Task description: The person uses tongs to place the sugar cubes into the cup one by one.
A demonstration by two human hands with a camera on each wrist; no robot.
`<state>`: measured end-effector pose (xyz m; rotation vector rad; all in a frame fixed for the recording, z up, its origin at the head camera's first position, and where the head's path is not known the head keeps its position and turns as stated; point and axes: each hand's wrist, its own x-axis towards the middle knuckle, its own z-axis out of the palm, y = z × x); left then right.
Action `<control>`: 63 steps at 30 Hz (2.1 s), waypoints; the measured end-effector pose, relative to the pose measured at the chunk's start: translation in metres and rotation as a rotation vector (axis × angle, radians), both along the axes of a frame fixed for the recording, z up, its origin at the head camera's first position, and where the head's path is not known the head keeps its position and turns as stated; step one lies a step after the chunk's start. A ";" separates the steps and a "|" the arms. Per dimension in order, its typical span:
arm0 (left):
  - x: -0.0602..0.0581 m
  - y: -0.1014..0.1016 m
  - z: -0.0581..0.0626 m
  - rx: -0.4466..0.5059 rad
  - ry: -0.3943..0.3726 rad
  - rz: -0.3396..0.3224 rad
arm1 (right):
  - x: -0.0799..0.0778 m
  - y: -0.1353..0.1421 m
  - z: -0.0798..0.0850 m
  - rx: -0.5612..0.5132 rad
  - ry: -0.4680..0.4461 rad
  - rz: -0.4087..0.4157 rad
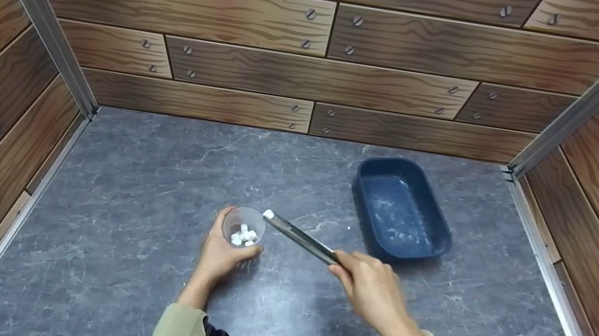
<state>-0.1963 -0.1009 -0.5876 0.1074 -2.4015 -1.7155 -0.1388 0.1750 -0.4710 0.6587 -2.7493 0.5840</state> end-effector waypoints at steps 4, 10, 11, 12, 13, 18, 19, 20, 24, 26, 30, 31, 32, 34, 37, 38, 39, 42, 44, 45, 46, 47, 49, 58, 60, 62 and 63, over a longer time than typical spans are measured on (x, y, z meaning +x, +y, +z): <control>-0.001 -0.001 -0.001 0.006 0.017 0.000 | 0.002 -0.007 -0.003 0.011 -0.008 0.020; -0.001 -0.002 -0.001 0.024 0.017 0.002 | 0.003 -0.012 -0.007 0.025 -0.042 0.020; -0.001 -0.002 -0.001 0.019 0.016 0.002 | 0.003 -0.012 -0.008 0.024 -0.047 0.018; -0.001 -0.002 -0.001 0.020 0.014 0.002 | 0.002 -0.011 -0.008 0.021 -0.049 0.013; -0.001 -0.002 -0.001 0.017 0.009 0.003 | 0.002 -0.011 -0.008 0.019 -0.052 0.004; 0.000 -0.001 0.001 -0.006 -0.043 0.006 | -0.003 -0.002 -0.014 -0.012 -0.055 -0.071; 0.000 -0.001 0.001 -0.012 -0.051 0.008 | -0.004 0.000 -0.016 -0.020 -0.051 -0.087; 0.001 -0.001 0.001 -0.015 -0.055 0.009 | -0.005 0.003 -0.019 -0.025 -0.044 -0.103; 0.000 -0.001 0.001 -0.020 -0.047 0.009 | -0.012 0.015 -0.033 -0.028 -0.004 -0.157; 0.000 -0.001 0.000 -0.024 -0.040 0.010 | -0.014 0.021 -0.041 -0.014 0.016 -0.176; 0.000 -0.001 0.000 -0.035 -0.032 0.013 | -0.017 0.033 -0.055 0.027 0.049 -0.197; 0.000 -0.001 0.001 -0.038 -0.033 0.015 | -0.017 0.036 -0.058 0.035 0.051 -0.200; 0.000 -0.001 0.001 -0.038 -0.034 0.015 | -0.018 0.038 -0.061 0.044 0.054 -0.204; 0.000 -0.001 0.002 -0.037 -0.039 0.013 | -0.018 0.042 -0.066 0.067 0.055 -0.214; 0.000 -0.001 0.002 -0.032 -0.047 0.011 | -0.019 0.045 -0.072 0.088 0.036 -0.226; 0.000 -0.001 0.003 -0.031 -0.048 0.010 | -0.019 0.046 -0.074 0.095 0.027 -0.232; 0.000 -0.001 0.003 -0.031 -0.050 0.010 | -0.019 0.047 -0.075 0.101 0.020 -0.236; 0.000 -0.001 0.002 -0.033 -0.051 0.009 | -0.019 0.049 -0.081 0.112 -0.003 -0.245; 0.001 -0.001 0.002 -0.028 -0.049 0.007 | -0.019 0.051 -0.085 0.118 -0.017 -0.248; 0.001 -0.001 0.001 -0.022 -0.049 0.005 | -0.018 0.052 -0.087 0.119 -0.026 -0.249; 0.001 -0.001 0.001 -0.015 -0.049 0.003 | -0.018 0.052 -0.088 0.119 -0.035 -0.248; 0.001 -0.001 0.001 -0.011 -0.049 0.000 | -0.018 0.053 -0.090 0.118 -0.045 -0.246; 0.001 -0.001 0.001 0.004 -0.050 -0.004 | -0.018 0.054 -0.092 0.115 -0.062 -0.242; 0.000 -0.001 0.001 0.001 -0.057 0.001 | -0.019 0.058 -0.096 0.117 -0.109 -0.221; 0.000 -0.001 0.001 -0.001 -0.047 0.000 | -0.019 0.059 -0.098 0.124 -0.105 -0.214; 0.000 -0.001 0.000 -0.001 -0.036 -0.003 | -0.019 0.060 -0.100 0.137 -0.097 -0.208; 0.000 -0.001 -0.001 -0.002 -0.033 -0.001 | -0.019 0.061 -0.101 0.143 -0.093 -0.205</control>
